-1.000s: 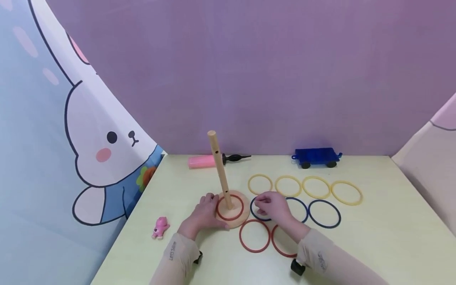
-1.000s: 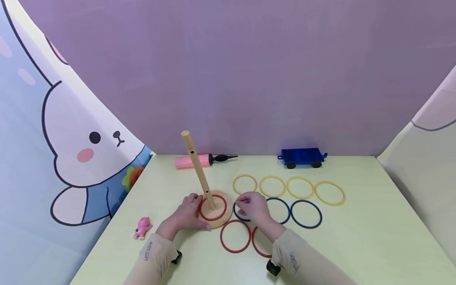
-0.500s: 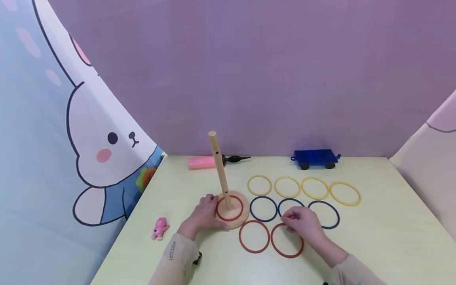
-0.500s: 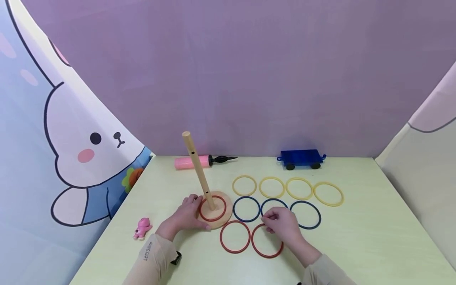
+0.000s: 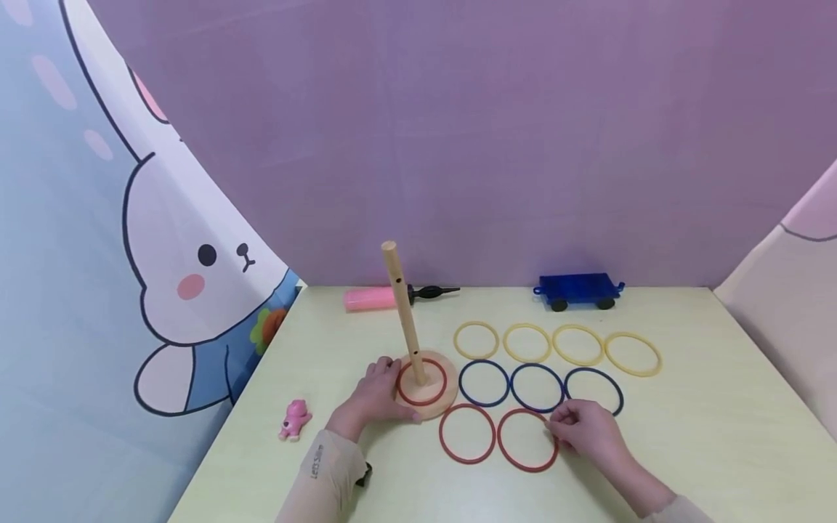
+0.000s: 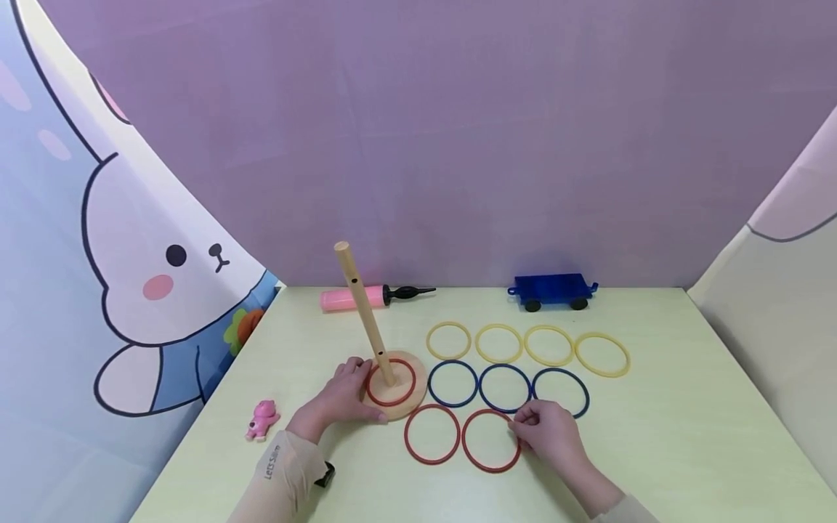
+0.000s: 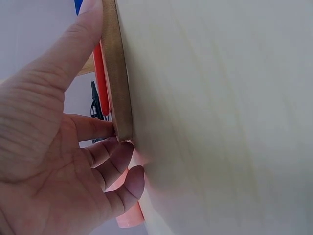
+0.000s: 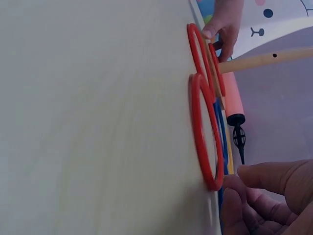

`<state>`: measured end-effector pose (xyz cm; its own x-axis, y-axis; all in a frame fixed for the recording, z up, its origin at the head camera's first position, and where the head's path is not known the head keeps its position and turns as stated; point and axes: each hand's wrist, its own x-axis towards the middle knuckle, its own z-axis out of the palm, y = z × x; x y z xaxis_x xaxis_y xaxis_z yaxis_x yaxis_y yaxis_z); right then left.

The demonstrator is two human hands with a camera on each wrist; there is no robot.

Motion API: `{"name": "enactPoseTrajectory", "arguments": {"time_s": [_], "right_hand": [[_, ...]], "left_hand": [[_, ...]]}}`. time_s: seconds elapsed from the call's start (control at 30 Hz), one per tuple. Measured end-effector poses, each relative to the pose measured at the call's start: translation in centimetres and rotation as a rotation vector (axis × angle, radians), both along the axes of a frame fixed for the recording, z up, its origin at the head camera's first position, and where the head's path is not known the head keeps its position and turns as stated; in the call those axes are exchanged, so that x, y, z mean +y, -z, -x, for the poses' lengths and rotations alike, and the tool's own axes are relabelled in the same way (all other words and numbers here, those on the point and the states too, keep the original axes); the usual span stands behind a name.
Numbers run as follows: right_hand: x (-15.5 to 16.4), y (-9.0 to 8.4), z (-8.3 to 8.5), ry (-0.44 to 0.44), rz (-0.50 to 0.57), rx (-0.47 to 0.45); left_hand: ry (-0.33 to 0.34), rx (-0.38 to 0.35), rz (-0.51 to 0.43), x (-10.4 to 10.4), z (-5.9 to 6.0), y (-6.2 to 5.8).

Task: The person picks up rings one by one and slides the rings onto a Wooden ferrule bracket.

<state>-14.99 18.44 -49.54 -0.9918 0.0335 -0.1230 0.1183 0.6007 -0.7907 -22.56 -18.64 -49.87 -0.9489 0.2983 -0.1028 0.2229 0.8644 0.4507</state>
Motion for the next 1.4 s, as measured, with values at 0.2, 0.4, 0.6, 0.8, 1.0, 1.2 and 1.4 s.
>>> {"name": "enactPoseTrajectory", "arguments": {"time_s": [0.2,0.4,0.6,0.8,1.0,1.2,1.4], "right_hand": [[0.4,1.1,-0.4,0.012,0.003,-0.024],[0.3,0.9,-0.5,-0.012,-0.060,-0.001],[0.2,0.6,-0.4,-0.043,-0.145,0.014],[0.6,0.9,0.0,-0.046,-0.130,-0.033],[1.5,0.9,0.0,-0.082,-0.074,-0.030],[2.1,0.5,0.1,-0.087,0.097,-0.088],[2.4,-0.6,0.0,-0.134,0.273,-0.120]], "left_hand": [[0.000,0.001,0.000,-0.1,0.0,0.1],[-0.002,-0.001,0.002,-0.1,0.1,0.1],[0.002,0.006,0.007,-0.1,0.1,0.3],[-0.001,0.005,-0.001,0.0,0.1,0.2],[0.006,0.008,0.006,-0.1,0.1,0.3],[0.005,0.008,0.006,-0.1,0.1,0.1],[-0.004,0.001,0.002,-0.1,0.2,0.2]]}}
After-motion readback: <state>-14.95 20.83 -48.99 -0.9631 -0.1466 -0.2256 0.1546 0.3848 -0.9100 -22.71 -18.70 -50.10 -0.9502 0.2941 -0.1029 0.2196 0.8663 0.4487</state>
